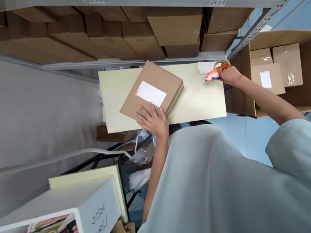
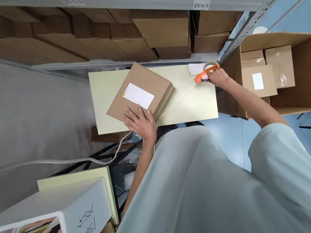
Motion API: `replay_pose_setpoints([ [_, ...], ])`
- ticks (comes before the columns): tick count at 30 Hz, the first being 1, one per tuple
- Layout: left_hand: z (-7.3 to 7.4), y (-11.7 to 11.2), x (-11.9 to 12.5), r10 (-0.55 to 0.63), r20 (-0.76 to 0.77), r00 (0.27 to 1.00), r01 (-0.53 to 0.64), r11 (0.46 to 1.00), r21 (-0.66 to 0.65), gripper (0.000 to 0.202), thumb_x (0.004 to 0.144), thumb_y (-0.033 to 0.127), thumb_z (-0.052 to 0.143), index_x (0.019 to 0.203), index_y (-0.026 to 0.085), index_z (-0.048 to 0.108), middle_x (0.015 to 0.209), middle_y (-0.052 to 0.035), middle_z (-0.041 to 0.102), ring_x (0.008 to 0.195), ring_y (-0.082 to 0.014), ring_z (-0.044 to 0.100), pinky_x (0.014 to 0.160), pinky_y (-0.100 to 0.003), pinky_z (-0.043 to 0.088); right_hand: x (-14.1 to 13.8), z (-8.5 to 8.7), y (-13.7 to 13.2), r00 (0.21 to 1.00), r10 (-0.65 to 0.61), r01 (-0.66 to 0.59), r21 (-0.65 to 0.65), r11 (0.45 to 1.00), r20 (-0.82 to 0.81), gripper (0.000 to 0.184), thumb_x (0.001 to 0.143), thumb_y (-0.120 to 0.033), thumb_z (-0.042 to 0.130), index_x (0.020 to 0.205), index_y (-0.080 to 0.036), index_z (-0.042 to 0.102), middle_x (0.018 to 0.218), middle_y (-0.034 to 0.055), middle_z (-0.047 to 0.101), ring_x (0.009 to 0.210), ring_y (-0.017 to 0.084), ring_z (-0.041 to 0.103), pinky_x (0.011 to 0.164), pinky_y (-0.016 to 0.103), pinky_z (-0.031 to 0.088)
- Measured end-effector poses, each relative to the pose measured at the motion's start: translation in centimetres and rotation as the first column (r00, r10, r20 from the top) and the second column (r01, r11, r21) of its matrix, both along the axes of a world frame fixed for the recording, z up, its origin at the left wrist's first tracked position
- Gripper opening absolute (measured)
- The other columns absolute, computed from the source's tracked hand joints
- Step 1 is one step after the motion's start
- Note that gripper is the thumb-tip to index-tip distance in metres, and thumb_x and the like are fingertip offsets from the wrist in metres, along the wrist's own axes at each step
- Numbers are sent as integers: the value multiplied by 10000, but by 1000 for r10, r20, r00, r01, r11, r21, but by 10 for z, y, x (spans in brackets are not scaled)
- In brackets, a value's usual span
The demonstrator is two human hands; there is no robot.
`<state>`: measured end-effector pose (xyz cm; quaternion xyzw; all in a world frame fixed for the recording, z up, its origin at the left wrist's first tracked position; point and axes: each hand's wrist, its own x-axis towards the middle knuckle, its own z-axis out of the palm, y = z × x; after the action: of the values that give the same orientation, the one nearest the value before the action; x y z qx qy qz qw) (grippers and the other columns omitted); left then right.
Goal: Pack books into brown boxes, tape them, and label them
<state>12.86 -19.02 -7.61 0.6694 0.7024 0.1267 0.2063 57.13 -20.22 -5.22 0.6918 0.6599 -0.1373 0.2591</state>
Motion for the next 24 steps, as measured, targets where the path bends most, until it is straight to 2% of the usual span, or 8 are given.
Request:
replay_pose_setpoints([
  [3, -1, 0, -1, -33, -121, 992, 36, 999, 21, 656, 1115, 515, 486, 1722, 272, 441, 1856, -148, 209, 1730, -443, 67, 1344, -742, 95, -22, -15, 50, 998, -30, 33, 57, 998, -48, 593, 1147, -443, 434, 1472, 47, 510, 1215, 337, 756, 1178, 414, 735, 1028, 478, 504],
  [7, -5, 0, -3, -43, -113, 993, 50, 997, 55, 652, 1113, 518, 491, 1715, 270, 456, 1848, -158, 231, 1726, -454, 87, 1336, -756, 115, -51, -31, 101, 996, -37, 43, 76, 996, -83, 565, 1182, -350, 309, 1390, 131, 521, 1247, 341, 725, 1242, 378, 711, 1070, 443, 480],
  [11, -7, -1, -2, -42, -67, 997, 47, 996, 75, 655, 1105, 523, 511, 1709, 272, 467, 1845, -169, 236, 1728, -454, 66, 1336, -763, 87, -74, -38, 128, 995, -8, 13, 59, 998, -95, 466, 1148, -218, 363, 1383, 152, 520, 1262, 348, 722, 1265, 365, 706, 1093, 440, 465],
  [16, -8, 1, -14, -46, 83, 995, 39, 996, 80, 592, 1108, 491, 502, 1639, 234, 553, 1837, -183, 258, 1736, -422, 68, 1349, -744, 56, -112, -41, 144, 979, 102, -95, 50, 994, -178, 514, 1074, -240, 528, 1465, 93, 527, 1266, 319, 760, 1228, 374, 729, 1131, 489, 469],
  [18, -9, 6, -24, 46, 190, 981, -60, 996, 65, 642, 1070, 497, 595, 1624, 178, 541, 1831, -224, 247, 1736, -401, 102, 1375, -677, 103, -124, -41, 146, 971, 127, -119, 52, 992, -201, 562, 1073, -269, 542, 1507, 85, 499, 1253, 309, 774, 1202, 361, 743, 1146, 484, 460],
  [19, -11, 9, -29, 157, 265, 952, -169, 985, 26, 706, 1027, 498, 675, 1620, 147, 522, 1813, -256, 271, 1726, -396, 166, 1382, -635, 161, -128, -40, 146, 970, 130, -121, 56, 991, -207, 570, 1074, -278, 544, 1510, 86, 497, 1245, 311, 777, 1193, 360, 748, 1147, 482, 459],
  [22, -15, 20, -41, 509, 447, 736, -470, 859, -203, 773, 913, 445, 812, 1542, 92, 533, 1631, -299, 530, 1548, -365, 527, 1290, -526, 430, -134, -38, 145, 966, 136, -125, 65, 990, -217, 548, 1072, -288, 546, 1474, 84, 530, 1241, 331, 776, 1184, 380, 755, 1118, 475, 468],
  [24, -17, 26, -46, 592, 486, 643, -510, 804, -305, 617, 895, 384, 794, 1418, 109, 617, 1452, -240, 689, 1348, -315, 691, 1178, -466, 548, -134, -34, 139, 966, 135, -124, 65, 990, -219, 530, 1074, -292, 537, 1454, 77, 546, 1227, 336, 779, 1174, 396, 755, 1072, 471, 486],
])
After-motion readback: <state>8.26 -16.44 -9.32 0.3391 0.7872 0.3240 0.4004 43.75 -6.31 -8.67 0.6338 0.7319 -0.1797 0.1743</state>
